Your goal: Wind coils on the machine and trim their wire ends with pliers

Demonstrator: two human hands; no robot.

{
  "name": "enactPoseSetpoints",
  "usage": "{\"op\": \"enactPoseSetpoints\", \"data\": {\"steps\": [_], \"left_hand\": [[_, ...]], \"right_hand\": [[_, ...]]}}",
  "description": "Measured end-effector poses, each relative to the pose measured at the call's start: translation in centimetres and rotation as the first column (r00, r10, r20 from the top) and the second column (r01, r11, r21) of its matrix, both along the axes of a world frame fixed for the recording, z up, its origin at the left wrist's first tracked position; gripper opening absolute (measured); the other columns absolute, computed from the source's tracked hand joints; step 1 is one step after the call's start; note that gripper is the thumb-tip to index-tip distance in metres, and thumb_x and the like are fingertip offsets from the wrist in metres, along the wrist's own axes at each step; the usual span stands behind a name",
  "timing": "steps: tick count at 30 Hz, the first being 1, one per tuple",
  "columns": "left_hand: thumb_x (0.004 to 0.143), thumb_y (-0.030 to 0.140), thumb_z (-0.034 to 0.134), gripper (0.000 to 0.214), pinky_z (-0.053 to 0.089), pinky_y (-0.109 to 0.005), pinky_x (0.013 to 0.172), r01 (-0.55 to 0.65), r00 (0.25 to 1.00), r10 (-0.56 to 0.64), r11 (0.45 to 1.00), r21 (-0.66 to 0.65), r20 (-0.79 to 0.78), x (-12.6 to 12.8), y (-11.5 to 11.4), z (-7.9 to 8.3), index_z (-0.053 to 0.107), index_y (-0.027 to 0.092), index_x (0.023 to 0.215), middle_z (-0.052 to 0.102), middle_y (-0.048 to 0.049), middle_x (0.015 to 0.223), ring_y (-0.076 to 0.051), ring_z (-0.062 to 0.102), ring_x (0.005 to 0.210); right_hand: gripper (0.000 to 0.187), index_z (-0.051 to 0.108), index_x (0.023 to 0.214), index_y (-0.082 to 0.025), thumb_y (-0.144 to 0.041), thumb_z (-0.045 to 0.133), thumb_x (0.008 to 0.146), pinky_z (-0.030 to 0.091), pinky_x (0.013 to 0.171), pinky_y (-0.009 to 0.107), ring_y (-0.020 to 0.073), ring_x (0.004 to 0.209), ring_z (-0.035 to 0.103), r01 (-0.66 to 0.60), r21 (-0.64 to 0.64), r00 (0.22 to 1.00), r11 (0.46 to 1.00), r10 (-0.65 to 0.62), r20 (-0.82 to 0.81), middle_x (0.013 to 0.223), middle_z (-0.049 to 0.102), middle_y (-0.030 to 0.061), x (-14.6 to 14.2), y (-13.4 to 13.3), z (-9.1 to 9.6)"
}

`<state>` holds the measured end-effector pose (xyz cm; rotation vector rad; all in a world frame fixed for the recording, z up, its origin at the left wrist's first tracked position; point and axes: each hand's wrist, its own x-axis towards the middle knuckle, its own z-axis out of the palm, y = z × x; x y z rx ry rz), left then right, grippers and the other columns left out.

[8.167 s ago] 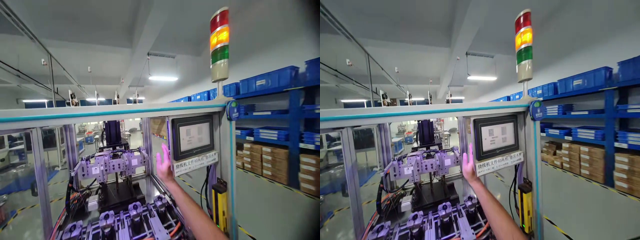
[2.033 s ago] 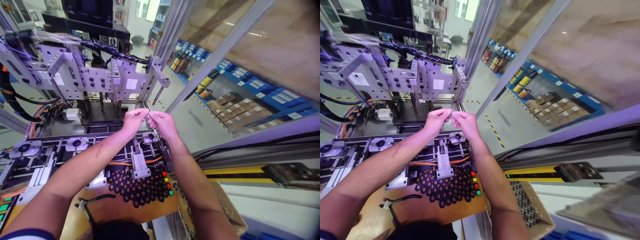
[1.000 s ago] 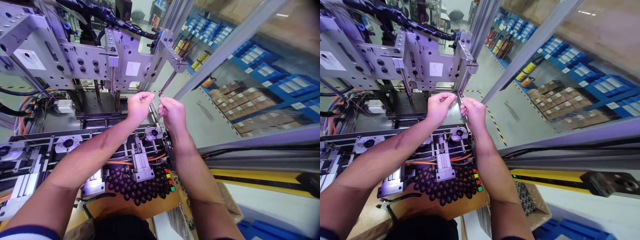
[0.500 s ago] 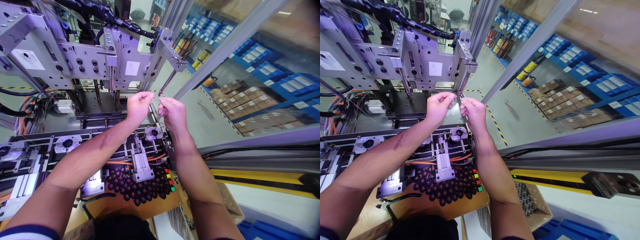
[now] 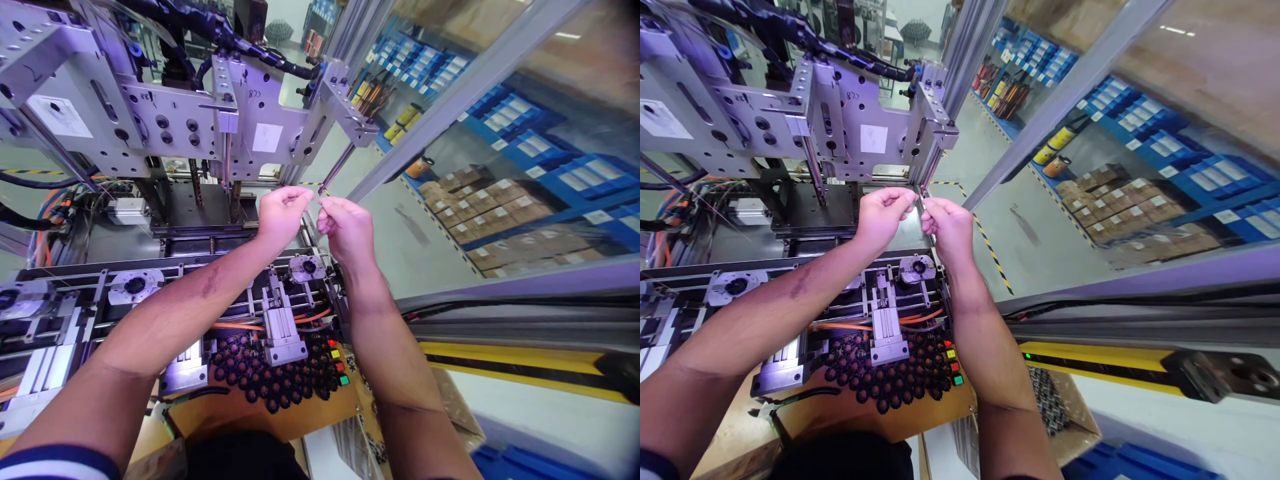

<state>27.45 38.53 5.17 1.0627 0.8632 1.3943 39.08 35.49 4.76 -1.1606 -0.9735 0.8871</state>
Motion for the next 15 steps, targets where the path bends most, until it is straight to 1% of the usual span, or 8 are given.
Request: {"op": "enactPoseSetpoints", "data": {"steps": [3,7,9,12,15], "left_hand": [[0.076,0.009,0.069,0.013,0.05,-0.026,0.066,0.017,1.0,-0.017,1.0,-0.012,0.0,0.3,0.1,0.2,0.071,0.015,0.065,0.065,0.0003,0.06,-0.012,0.06,0.058],[0.076,0.008,0.067,0.013,0.05,-0.025,0.063,0.041,0.999,-0.041,0.999,-0.031,0.009,0.8,0.2,0.4,0.07,0.015,0.066,0.066,0.0002,0.061,-0.011,0.059,0.057],[0.076,0.009,0.067,0.012,0.049,-0.023,0.061,0.047,0.999,-0.047,0.998,-0.04,0.016,0.9,0.2,0.5,0.07,0.015,0.066,0.067,0.0002,0.061,-0.01,0.059,0.057],[0.076,0.009,0.068,0.013,0.049,-0.023,0.061,0.045,0.999,-0.043,0.998,-0.049,0.026,0.9,0.2,0.6,0.07,0.016,0.065,0.066,0.0008,0.06,-0.01,0.059,0.057],[0.075,0.009,0.068,0.013,0.049,-0.025,0.063,0.045,0.998,-0.043,0.997,-0.062,0.038,0.8,0.1,0.7,0.07,0.016,0.065,0.067,0.0009,0.061,-0.011,0.058,0.057]], "right_hand": [[0.019,0.068,0.08,-0.016,-0.033,0.073,0.073,0.037,0.041,0.018,0.0061,0.046,0.049,-0.001,0.007,1.0,1.0,0.001,0.005,0.059,0.057,-0.0037,0.1,0.0,-0.1],[0.025,0.067,0.087,-0.017,-0.038,0.074,0.074,0.039,0.041,0.017,0.0057,0.05,0.053,0.004,0.02,1.0,1.0,-0.004,-0.007,0.074,0.064,-0.0012,0.0,0.2,0.0],[0.028,0.067,0.087,-0.018,-0.042,0.074,0.075,0.039,0.04,0.017,0.0054,0.05,0.053,-0.004,0.026,1.0,1.0,0.004,-0.011,0.079,0.065,-0.0005,-0.1,0.3,0.0],[0.03,0.066,0.086,-0.018,-0.043,0.076,0.074,0.038,0.04,0.017,0.0045,0.049,0.051,-0.006,0.043,1.0,0.999,0.007,-0.026,0.078,0.064,-0.0011,-0.1,0.6,0.0],[0.026,0.065,0.084,-0.018,-0.039,0.077,0.073,0.038,0.04,0.017,0.004,0.047,0.048,0.015,0.064,0.997,0.998,-0.01,-0.073,0.075,0.064,-0.002,-0.2,1.2,-0.3]]}}
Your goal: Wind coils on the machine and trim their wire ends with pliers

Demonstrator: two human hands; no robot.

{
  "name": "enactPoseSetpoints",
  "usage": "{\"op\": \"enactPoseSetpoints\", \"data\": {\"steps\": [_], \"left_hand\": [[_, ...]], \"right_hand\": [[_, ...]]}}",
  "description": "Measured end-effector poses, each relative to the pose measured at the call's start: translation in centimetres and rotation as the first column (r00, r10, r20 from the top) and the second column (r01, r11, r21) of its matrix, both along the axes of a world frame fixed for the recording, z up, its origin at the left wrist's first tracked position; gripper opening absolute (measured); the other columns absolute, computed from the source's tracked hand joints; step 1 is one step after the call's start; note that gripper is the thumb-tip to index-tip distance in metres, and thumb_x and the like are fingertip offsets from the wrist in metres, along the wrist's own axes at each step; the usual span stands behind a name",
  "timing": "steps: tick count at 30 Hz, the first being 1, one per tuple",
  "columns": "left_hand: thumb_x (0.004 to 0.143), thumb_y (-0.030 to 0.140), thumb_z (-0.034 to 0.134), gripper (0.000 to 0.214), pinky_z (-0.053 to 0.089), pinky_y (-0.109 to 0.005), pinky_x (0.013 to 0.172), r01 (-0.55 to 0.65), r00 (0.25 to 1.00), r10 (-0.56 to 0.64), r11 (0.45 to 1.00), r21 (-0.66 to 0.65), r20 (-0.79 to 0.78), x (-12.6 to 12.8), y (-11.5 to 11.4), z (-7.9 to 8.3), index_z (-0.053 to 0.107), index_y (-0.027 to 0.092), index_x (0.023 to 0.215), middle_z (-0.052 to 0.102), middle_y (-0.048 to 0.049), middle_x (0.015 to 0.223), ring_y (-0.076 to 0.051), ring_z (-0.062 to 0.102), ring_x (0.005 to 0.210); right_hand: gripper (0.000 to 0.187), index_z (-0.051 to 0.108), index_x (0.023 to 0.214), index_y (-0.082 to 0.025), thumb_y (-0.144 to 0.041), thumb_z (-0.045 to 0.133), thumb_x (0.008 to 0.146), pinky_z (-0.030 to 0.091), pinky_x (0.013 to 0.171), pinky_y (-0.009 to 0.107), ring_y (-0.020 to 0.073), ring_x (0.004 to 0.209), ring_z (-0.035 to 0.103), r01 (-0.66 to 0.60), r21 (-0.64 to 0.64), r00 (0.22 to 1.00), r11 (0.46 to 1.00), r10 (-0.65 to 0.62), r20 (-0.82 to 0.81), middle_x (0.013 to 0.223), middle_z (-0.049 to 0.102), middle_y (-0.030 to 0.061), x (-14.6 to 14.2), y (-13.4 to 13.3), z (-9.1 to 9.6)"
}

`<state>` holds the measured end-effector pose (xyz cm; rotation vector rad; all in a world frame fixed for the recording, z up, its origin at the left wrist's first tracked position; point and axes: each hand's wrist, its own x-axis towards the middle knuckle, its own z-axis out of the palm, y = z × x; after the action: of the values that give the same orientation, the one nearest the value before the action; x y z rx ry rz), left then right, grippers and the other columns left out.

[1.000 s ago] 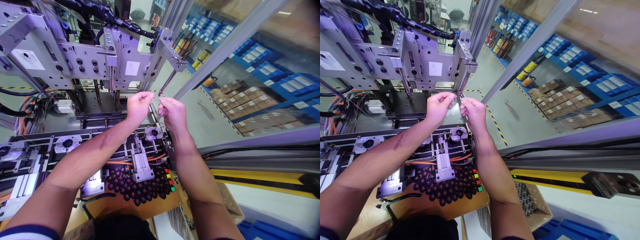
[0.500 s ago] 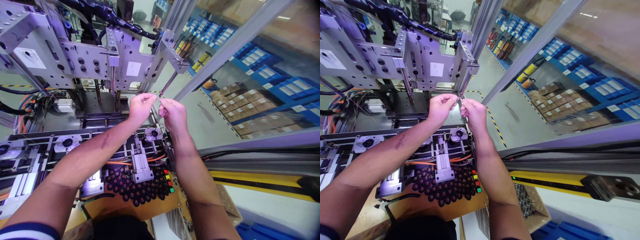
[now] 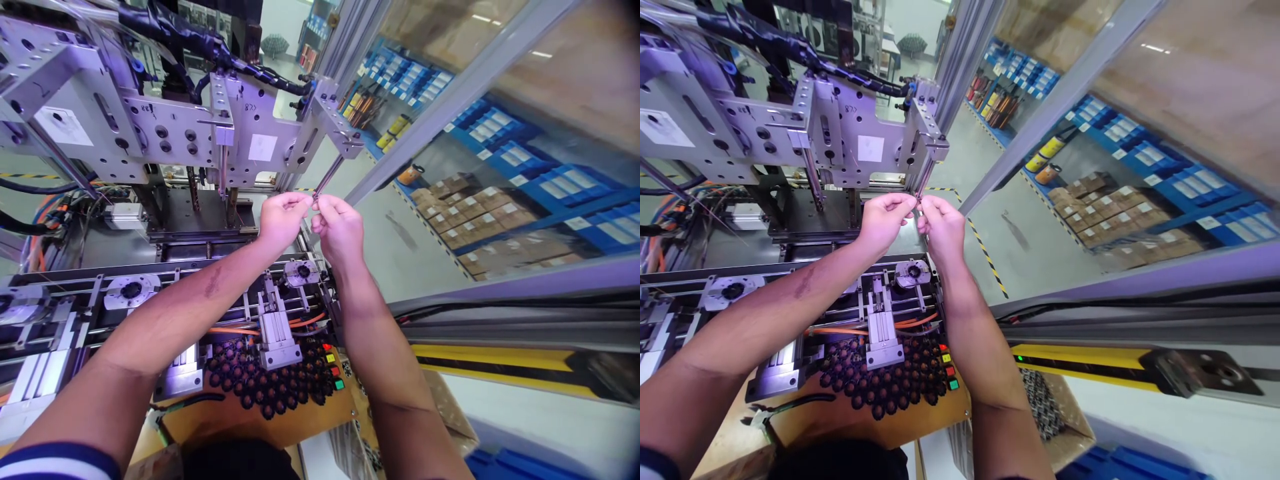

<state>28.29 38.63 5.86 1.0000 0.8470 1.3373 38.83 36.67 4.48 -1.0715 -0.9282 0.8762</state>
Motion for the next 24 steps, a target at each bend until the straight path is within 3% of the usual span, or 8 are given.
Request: {"op": "enactPoseSetpoints", "data": {"steps": [5,10,12,14,16,18,21,24], "left_hand": [[0.077,0.007,0.066,0.013,0.047,-0.023,0.06,0.012,0.999,-0.01,0.999,-0.048,0.036,0.1,-0.1,0.5,0.067,0.015,0.068,0.068,0.0007,0.066,-0.009,0.058,0.056],[0.085,0.009,0.057,0.01,0.042,-0.018,0.049,0.107,0.988,-0.097,0.991,-0.082,0.119,-1.2,0.5,2.6,0.063,0.014,0.08,0.071,-0.0013,0.081,-0.006,0.059,0.053],[0.088,0.009,0.054,0.01,0.042,-0.017,0.048,0.133,0.983,-0.122,0.989,-0.07,0.135,-1.9,0.7,3.6,0.061,0.014,0.084,0.068,0.0007,0.075,-0.005,0.058,0.051],[0.089,0.008,0.053,0.01,0.041,-0.016,0.046,0.124,0.985,-0.116,0.991,-0.055,0.125,-2.3,0.6,4.3,0.06,0.014,0.083,0.063,0.0037,0.065,-0.004,0.056,0.049],[0.089,0.007,0.055,0.011,0.04,-0.015,0.045,0.101,0.991,-0.097,0.994,-0.034,0.096,-2.3,0.4,4.7,0.06,0.014,0.082,0.059,0.0053,0.061,-0.003,0.055,0.047],[0.089,0.006,0.056,0.011,0.041,-0.015,0.046,0.09,0.994,-0.088,0.996,-0.016,0.07,-2.1,0.1,5.0,0.06,0.013,0.081,0.059,0.0054,0.062,-0.003,0.054,0.047],[0.088,0.006,0.057,0.011,0.042,-0.015,0.046,0.077,0.996,-0.077,0.997,0.009,0.037,-1.5,-0.2,5.3,0.06,0.013,0.08,0.059,0.0052,0.062,-0.003,0.054,0.046],[0.088,0.006,0.058,0.011,0.043,-0.015,0.046,0.058,0.998,-0.058,0.998,0.028,0.002,-1.0,-0.5,5.7,0.06,0.013,0.079,0.058,0.0054,0.063,-0.003,0.055,0.047]], "right_hand": [[0.019,0.058,0.076,-0.017,-0.028,0.073,0.079,0.04,0.042,0.017,0.0058,0.048,0.051,0.009,-0.004,0.993,1.0,-0.009,-0.117,0.069,0.059,-0.003,0.1,0.9,-0.1],[0.025,0.043,0.07,-0.019,-0.014,0.044,0.094,0.057,0.075,0.029,0.0122,0.081,0.066,0.071,0.022,0.964,0.997,-0.063,-0.258,0.08,0.059,0.0006,4.5,-1.7,3.6],[0.034,0.036,0.065,-0.019,-0.004,0.03,0.095,0.056,0.074,0.026,0.0075,0.069,0.061,0.207,0.073,0.941,0.976,-0.178,-0.289,0.07,0.052,-0.0021,6.8,-3.9,5.4],[0.04,0.03,0.061,-0.019,0.001,0.021,0.094,0.048,0.056,0.015,0.0027,0.047,0.043,0.32,0.104,0.92,0.942,-0.282,-0.274,0.059,0.036,-0.0066,8.3,-6.4,6.4],[0.04,0.026,0.059,-0.02,0.0,0.023,0.094,0.03,0.04,0.012,0.0025,0.039,0.024,0.389,0.114,0.909,0.914,-0.361,-0.207,0.054,0.024,-0.0091,8.5,-9.0,6.2],[0.038,0.026,0.06,-0.02,-0.009,0.035,0.095,0.018,0.036,0.015,0.0034,0.038,0.019,0.46,0.129,0.887,0.879,-0.449,-0.103,0.052,0.025,-0.0099,7.5,-11.7,5.1],[0.027,0.043,0.07,-0.02,-0.029,0.056,0.092,0.024,0.039,0.018,0.0056,0.042,0.032,0.533,0.138,0.83,0.835,-0.548,0.105,0.057,0.043,-0.0077,5.3,-16.1,2.8],[0.027,0.058,0.09,-0.017,-0.044,0.055,0.093,0.034,0.05,0.025,0.0118,0.052,0.046,0.562,0.042,0.69,0.826,-0.496,0.527,0.067,0.057,-0.0001,4.6,-20.6,1.0]]}}
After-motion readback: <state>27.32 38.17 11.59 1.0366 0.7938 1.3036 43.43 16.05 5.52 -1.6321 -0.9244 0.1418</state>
